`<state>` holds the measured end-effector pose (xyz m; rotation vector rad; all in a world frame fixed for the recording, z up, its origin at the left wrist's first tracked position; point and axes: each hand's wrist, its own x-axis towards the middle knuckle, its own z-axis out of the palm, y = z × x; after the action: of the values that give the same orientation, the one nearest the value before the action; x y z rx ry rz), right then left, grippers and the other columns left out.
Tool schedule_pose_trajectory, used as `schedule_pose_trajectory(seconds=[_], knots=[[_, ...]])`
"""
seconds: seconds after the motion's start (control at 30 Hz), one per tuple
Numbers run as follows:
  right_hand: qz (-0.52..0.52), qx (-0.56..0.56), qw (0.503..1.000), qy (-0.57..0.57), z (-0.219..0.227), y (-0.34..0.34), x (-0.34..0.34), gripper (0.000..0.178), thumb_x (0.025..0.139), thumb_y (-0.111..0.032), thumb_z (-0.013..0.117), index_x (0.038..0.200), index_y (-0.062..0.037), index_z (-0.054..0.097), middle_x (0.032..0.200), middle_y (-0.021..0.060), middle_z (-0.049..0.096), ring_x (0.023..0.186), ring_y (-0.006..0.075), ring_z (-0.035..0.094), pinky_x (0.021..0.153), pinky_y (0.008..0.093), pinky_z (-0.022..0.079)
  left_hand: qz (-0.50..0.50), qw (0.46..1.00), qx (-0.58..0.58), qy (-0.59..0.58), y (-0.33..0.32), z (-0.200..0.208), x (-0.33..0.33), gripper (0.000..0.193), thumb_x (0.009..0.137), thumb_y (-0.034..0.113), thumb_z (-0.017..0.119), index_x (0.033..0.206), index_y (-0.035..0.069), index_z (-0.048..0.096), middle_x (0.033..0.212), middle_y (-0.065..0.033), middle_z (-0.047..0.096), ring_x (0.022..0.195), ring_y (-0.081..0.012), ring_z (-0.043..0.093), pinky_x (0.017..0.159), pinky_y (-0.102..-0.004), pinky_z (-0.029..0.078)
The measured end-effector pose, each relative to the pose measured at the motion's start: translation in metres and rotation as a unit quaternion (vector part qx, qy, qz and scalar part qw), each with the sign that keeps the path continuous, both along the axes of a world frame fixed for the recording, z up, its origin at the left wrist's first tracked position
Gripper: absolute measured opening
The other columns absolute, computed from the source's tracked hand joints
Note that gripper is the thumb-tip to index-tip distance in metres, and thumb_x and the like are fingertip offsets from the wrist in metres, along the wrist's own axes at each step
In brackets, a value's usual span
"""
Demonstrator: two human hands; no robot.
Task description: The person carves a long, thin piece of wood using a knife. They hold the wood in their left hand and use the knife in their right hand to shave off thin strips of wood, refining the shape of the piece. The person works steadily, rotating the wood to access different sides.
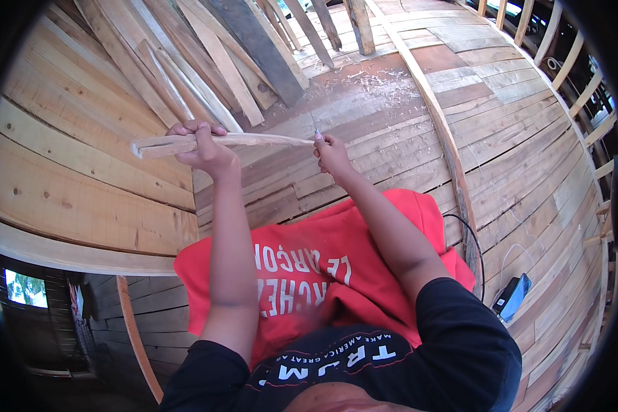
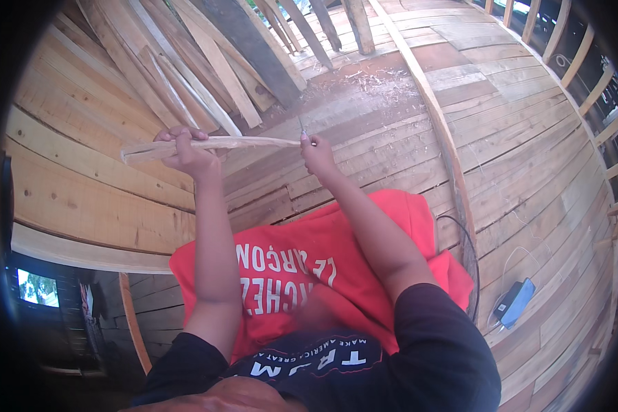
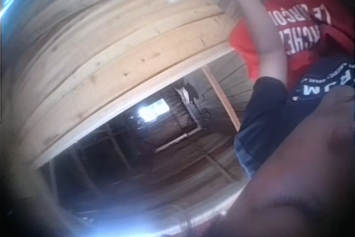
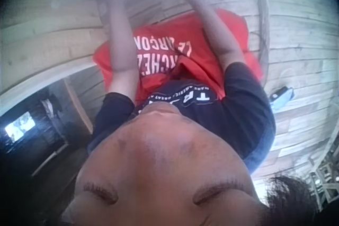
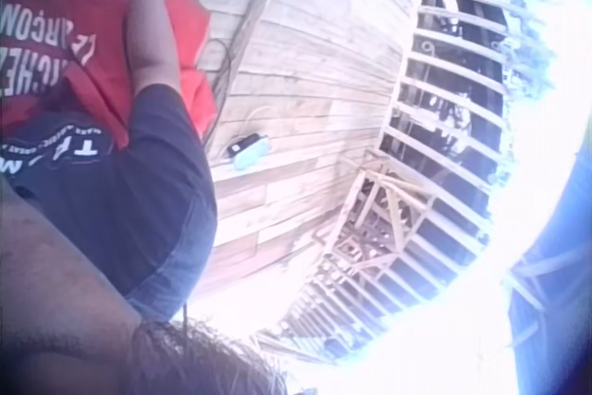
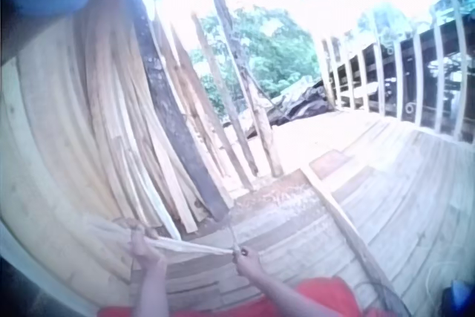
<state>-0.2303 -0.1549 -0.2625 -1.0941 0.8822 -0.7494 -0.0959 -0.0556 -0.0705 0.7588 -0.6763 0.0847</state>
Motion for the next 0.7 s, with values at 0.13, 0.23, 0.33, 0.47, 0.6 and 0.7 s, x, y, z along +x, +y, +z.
schedule_pose_trajectory(seconds=[0.13, 0.23, 0.33, 0.47, 0.6, 0.7], knots=[[0.114, -0.014, 0.990, 0.079, -0.007, 0.005, 0.006, 0.047, 0.101, -0.042, 0.043, 0.088, 0.0000, 0.060, 0.065, 0.0100, 0.056, 0.055, 0.0203, 0.055, 0.052, 0.0365, 0.046, 0.038, 0.999, 0.021, -0.005, -0.001, -0.003, 0.008, 0.033, 0.075, -0.009, 0.054, 0.094, 0.010, 0.035, 0.069, -0.0032, 0.040, 0.050, -0.0121, 0.041, 0.045, -0.0249, 0.040], [0.100, -0.060, 0.964, 0.239, -0.049, -0.008, 0.002, 0.051, 0.102, -0.041, 0.037, 0.097, 0.0028, 0.063, 0.079, 0.0220, 0.064, 0.076, 0.0351, 0.063, 0.069, 0.0430, 0.050, 0.004, 1.000, 0.007, -0.025, -0.005, -0.001, 0.002, 0.035, 0.073, -0.009, 0.054, 0.094, 0.011, 0.034, 0.066, -0.0020, 0.038, 0.048, -0.0120, 0.040, 0.044, -0.0244, 0.038], [0.064, -0.030, 0.973, 0.220, -0.043, -0.006, 0.007, 0.053, 0.101, -0.039, 0.036, 0.104, 0.0061, 0.064, 0.097, 0.0329, 0.064, 0.101, 0.0450, 0.060, 0.085, 0.0487, 0.048, 0.000, 1.000, -0.011, -0.018, -0.002, -0.006, 0.003, 0.035, 0.072, -0.009, 0.051, 0.095, 0.012, 0.033, 0.063, -0.0011, 0.035, 0.046, -0.0118, 0.038, 0.043, -0.0240, 0.035], [0.125, -0.136, 0.954, 0.235, 0.040, 0.021, 0.025, 0.055, 0.101, -0.037, 0.036, 0.105, 0.0095, 0.065, 0.107, 0.0354, 0.062, 0.111, 0.0442, 0.059, 0.093, 0.0499, 0.047, 0.060, 0.998, 0.009, 0.009, 0.004, -0.010, 0.012, 0.031, 0.072, -0.004, 0.046, 0.094, 0.012, 0.031, 0.062, -0.0018, 0.033, 0.045, -0.0116, 0.036, 0.043, -0.0250, 0.031], [0.065, -0.164, 0.944, 0.281, -0.007, 0.010, 0.018, 0.060, 0.101, -0.044, 0.035, 0.108, 0.0080, 0.064, 0.095, 0.0313, 0.067, 0.088, 0.0491, 0.064, 0.083, 0.0544, 0.048, 0.117, 0.991, 0.050, 0.048, -0.002, -0.010, 0.025, 0.027, 0.075, 0.001, 0.046, 0.096, 0.011, 0.032, 0.064, -0.0034, 0.035, 0.046, -0.0128, 0.035, 0.044, -0.0270, 0.031], [0.061, -0.091, 0.947, 0.302, -0.066, -0.019, -0.008, 0.060, 0.101, -0.043, 0.035, 0.105, 0.0100, 0.064, 0.098, 0.0318, 0.066, 0.089, 0.0489, 0.064, 0.084, 0.0538, 0.049, 0.164, 0.983, 0.060, 0.055, -0.008, -0.010, 0.034, 0.026, 0.077, 0.002, 0.048, 0.099, 0.007, 0.035, 0.066, -0.0055, 0.039, 0.048, -0.0151, 0.037, 0.046, -0.0294, 0.034]])
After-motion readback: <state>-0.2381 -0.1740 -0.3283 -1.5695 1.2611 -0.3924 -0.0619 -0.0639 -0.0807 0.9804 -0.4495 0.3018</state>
